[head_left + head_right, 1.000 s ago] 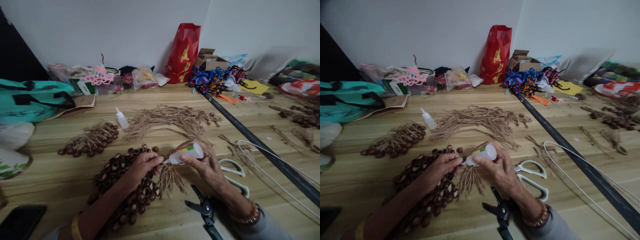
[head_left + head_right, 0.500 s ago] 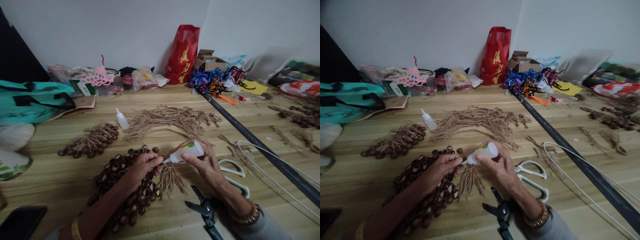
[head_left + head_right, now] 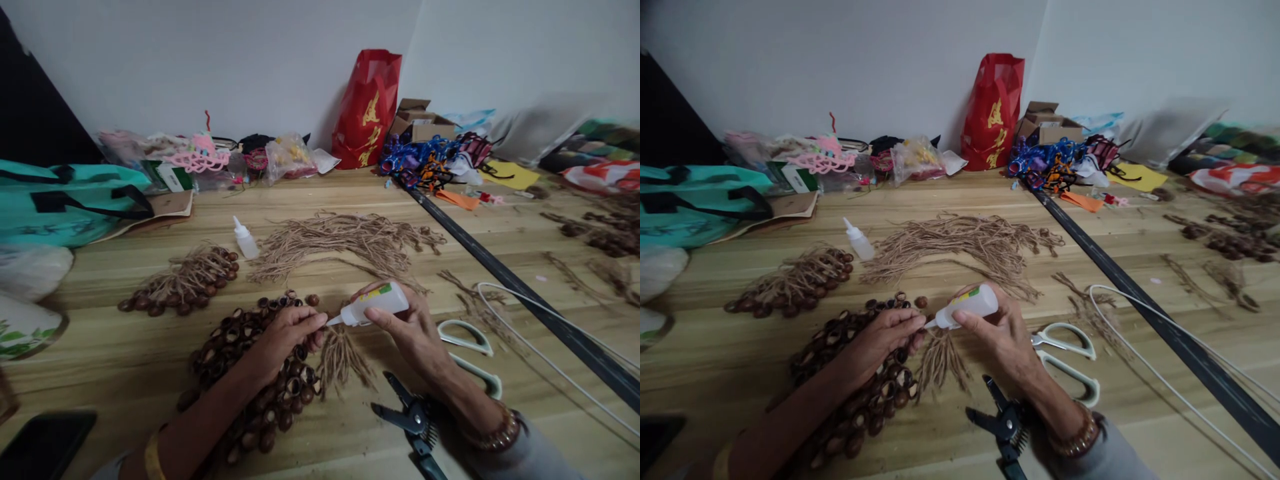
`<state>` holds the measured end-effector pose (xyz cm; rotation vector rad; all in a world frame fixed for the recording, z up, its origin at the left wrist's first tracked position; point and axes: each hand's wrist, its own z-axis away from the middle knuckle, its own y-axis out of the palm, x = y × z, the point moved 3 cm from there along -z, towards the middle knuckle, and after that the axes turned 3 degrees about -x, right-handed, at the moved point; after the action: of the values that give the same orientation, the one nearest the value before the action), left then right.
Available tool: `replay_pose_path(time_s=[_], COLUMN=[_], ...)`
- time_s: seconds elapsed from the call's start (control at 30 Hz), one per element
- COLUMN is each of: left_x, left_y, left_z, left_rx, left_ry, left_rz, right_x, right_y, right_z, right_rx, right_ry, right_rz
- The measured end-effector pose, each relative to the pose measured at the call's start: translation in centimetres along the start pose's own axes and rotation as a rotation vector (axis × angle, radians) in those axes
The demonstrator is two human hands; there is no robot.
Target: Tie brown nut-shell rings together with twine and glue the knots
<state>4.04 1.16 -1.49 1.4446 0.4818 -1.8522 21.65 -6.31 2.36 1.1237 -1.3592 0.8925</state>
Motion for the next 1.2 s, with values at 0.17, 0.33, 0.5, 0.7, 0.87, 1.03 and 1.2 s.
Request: replay_pose_path(time_s=[0.17,0.33,0.5,0.7,0.87,1.03,1.2], left_x=[0.0,-0.1,-0.1,-0.2,-0.3,-0.4,-0.4], left_y=[0.0,0.0,0.0,0.0,0.1,0.1,-0.2], left_z=[0.0,0.0,0.0,0.0,0.1,0.1,0.0], left_rx=[0.015,-0.002,-0.016,-0.025,-0.014,-0.003,-0.002], left_ry=[-0.005,-0.005,-0.017,-0.024,-0.024,-0.018,-0.023], left_rz=[0.048,0.04,0.048,0.05,0.058,0.057,0.041], right_x=[-0.2,-0.1,0.5,1.1,1.0,0.7,0.4], right_y=[-0.4,-0.4,0.2,0.3,0.0,-0.1,-0.1], right_z=[-0.3,-0.1,0.2,0.3,0.1,0.0,-0.1], right_rx=[-0.015,-0.008,0.011,0.043,0.023,0.034,0.04], right_ry=[-0.006,-0.044,-0.047,-0.048,-0.039,-0.048,-0.043], right_rz=[0.014,0.027,0.101,0.141,0.099,0.081,0.065])
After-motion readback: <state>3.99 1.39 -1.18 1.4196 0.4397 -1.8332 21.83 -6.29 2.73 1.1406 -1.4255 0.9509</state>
